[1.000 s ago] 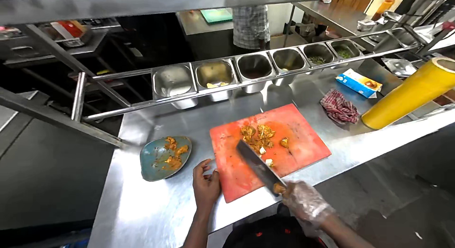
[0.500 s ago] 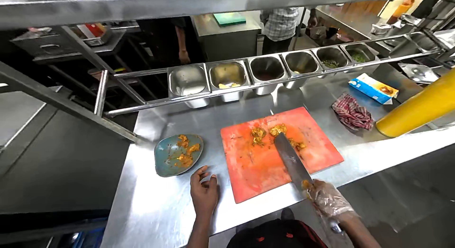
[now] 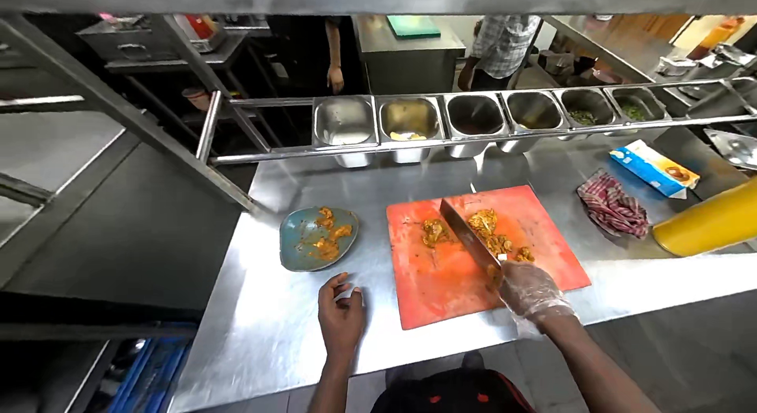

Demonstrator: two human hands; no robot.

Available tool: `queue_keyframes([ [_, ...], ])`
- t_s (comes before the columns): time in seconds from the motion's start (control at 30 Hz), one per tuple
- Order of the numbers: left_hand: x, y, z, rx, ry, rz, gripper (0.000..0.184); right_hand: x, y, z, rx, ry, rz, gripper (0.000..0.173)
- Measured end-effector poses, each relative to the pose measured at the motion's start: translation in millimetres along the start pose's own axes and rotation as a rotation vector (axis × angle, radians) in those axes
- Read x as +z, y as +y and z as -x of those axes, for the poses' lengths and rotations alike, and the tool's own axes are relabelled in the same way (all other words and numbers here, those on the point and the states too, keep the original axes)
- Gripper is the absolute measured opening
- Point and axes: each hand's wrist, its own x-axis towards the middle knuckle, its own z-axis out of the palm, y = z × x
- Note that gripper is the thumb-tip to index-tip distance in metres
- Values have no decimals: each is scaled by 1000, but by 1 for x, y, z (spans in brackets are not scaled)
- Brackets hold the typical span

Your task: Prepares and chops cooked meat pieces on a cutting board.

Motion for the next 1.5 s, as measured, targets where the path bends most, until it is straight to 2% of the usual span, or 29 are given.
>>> queue_keyframes([
  [0.07, -2, -8, 3, 5, 19, -6, 42, -9, -4, 6, -24, 119, -39, 31],
  [0.2, 2, -21, 4, 79, 44, -55, 42, -1, -25, 6, -165, 615, -135, 33],
  [0.23, 3, -21, 3, 93, 42, -81, 42, 4, -33, -2, -179, 669, -164, 33],
  [0.27, 4, -20, 3, 102, 43, -104, 43, 10, -41, -11, -171, 634, -168, 34],
  [0.37, 3, -21, 5, 123, 43, -134, 42, 18, -59, -42, -90, 139, -33, 32],
  [0.4, 2, -20, 3, 133, 39, -139, 42, 17, -60, -50, -89, 47, 3, 32],
  [0.57, 4, -23, 1, 140, 53, -144, 40, 7, -54, -54, -148, -27, 69, 33],
  [0.77, 2, -22, 0, 126, 66, -137, 41, 8, -36, 8, -96, -218, 207, 35],
  [0.9, 3, -20, 1, 121, 55, -157, 39, 31, -20, 24, -87, -175, 176, 37],
  [1.0, 3, -19, 1, 139, 22, -167, 39, 16, -26, 17, -101, -160, 166, 38],
  [1.17, -1, -18, 2, 107, -5, -149, 40, 3, -35, 22, -80, 7, 98, 38],
  [1.33, 0, -18, 2, 107, -10, -182, 39, 27, -55, -11, -79, -105, 133, 36],
  [1.5, -2, -19, 2, 105, -13, -163, 40, 24, -44, -16, -150, -21, 153, 33],
])
